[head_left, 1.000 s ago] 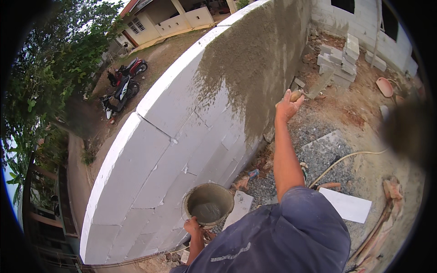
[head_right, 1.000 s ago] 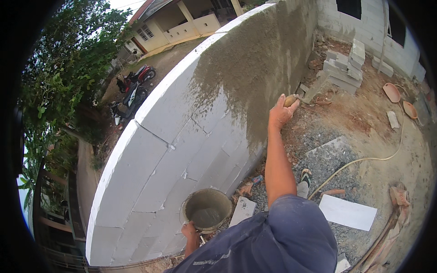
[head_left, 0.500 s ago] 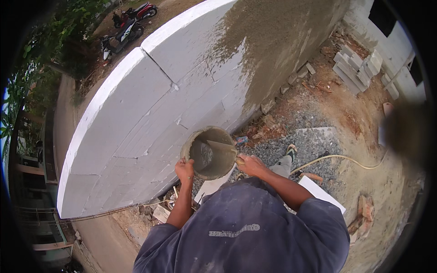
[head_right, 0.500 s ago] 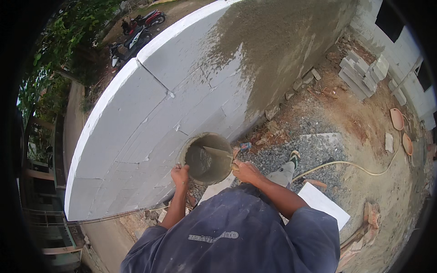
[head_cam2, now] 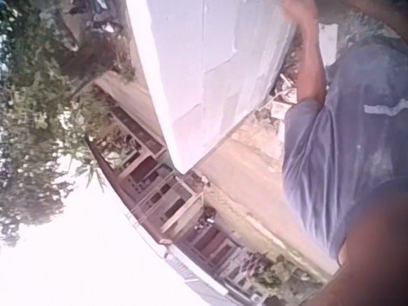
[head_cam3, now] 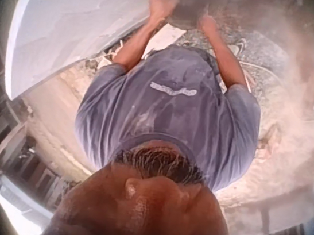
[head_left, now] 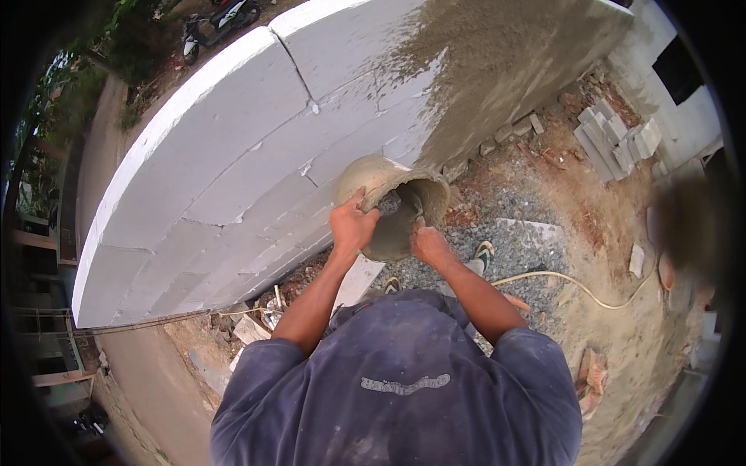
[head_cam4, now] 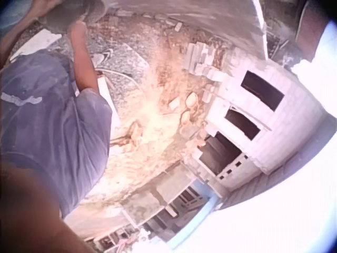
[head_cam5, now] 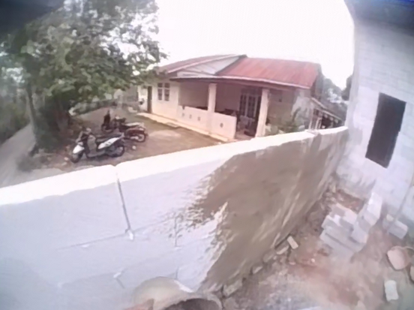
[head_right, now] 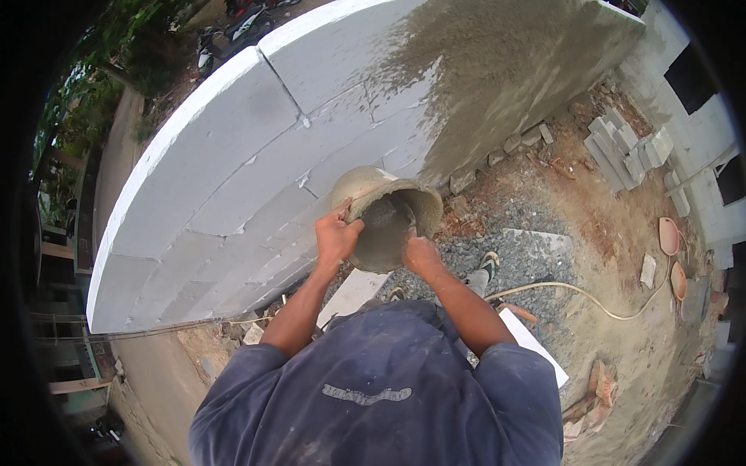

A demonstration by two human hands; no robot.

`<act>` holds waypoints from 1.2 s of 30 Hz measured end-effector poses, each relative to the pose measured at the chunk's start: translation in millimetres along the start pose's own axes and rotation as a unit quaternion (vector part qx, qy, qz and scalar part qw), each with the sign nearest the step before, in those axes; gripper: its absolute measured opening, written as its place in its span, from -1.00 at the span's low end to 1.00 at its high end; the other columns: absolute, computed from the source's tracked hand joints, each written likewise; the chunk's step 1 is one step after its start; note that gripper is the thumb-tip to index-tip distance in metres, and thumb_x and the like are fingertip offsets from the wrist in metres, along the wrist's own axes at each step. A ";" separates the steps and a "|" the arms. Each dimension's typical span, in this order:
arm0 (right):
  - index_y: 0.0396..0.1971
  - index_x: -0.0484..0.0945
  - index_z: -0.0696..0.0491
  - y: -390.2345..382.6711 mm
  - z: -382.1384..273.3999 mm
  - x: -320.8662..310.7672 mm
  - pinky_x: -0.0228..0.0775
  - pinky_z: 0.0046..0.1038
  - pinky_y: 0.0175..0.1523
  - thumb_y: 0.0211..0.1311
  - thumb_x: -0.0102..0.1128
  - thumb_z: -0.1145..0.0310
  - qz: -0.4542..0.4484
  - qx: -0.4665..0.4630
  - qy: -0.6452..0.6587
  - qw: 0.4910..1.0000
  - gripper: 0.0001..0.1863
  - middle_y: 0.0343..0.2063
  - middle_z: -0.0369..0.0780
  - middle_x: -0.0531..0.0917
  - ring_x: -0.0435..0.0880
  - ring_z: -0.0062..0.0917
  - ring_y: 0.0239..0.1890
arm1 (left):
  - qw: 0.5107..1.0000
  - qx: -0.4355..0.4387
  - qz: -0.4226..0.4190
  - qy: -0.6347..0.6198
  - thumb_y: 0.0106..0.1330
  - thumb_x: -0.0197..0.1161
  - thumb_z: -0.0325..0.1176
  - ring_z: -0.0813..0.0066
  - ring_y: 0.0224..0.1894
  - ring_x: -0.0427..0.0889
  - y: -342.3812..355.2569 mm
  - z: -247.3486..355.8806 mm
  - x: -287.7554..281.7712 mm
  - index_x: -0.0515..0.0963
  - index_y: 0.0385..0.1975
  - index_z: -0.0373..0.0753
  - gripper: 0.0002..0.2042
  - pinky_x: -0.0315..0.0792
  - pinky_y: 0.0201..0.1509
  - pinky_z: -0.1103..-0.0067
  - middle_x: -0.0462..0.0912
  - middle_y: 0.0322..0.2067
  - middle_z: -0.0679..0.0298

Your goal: The person scoops wet cement from a bucket with a trowel and applies it to a curved exterior wall, smoothing the surface. The person then walks to a pile of dry mix, scoops it into the bucket, and moves inside a building under construction.

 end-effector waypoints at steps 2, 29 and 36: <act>0.09 0.29 0.06 -4.2 1.4 19.4 0.46 -0.18 -0.30 0.21 0.05 0.22 0.021 -0.018 0.078 0.997 -0.53 -0.38 -0.02 0.58 0.63 -0.20 -0.35 | 0.999 0.024 -0.023 0.022 -0.16 0.25 -0.35 0.27 -0.60 0.58 0.2 13.5 4.0 0.56 -0.09 -0.31 -0.50 0.47 -0.39 0.50 0.55 -0.64 0.02; 0.02 0.33 0.00 -66.8 58.3 -109.4 0.33 -0.57 -0.64 0.29 -0.07 0.26 0.079 0.033 0.841 0.535 -0.67 -0.54 -0.24 0.51 0.43 -0.61 -0.70 | 0.894 -0.326 0.184 -0.247 -0.01 0.43 -0.37 0.48 -0.58 0.30 -54.5 -251.1 -48.9 0.32 -0.71 -0.25 -0.67 0.31 -0.47 0.46 0.36 -0.64 0.31; 0.15 0.21 0.06 -70.9 171.9 -224.3 0.39 -0.54 -0.57 0.25 0.05 0.31 0.521 0.095 0.676 0.512 -0.51 -0.50 -0.24 0.49 0.47 -0.59 -0.64 | 0.891 -0.345 0.223 -0.194 0.09 0.37 -0.04 0.41 -0.57 0.38 -87.1 -296.4 -92.0 0.39 -0.70 -0.40 -0.51 0.37 -0.49 0.40 0.48 -0.60 0.15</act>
Point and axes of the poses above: each hand's wrist, its own y-axis towards the middle knuckle, its own x-axis out of the palm, z = x × y, the point moved 10 cm from there along y, towards the middle knuckle
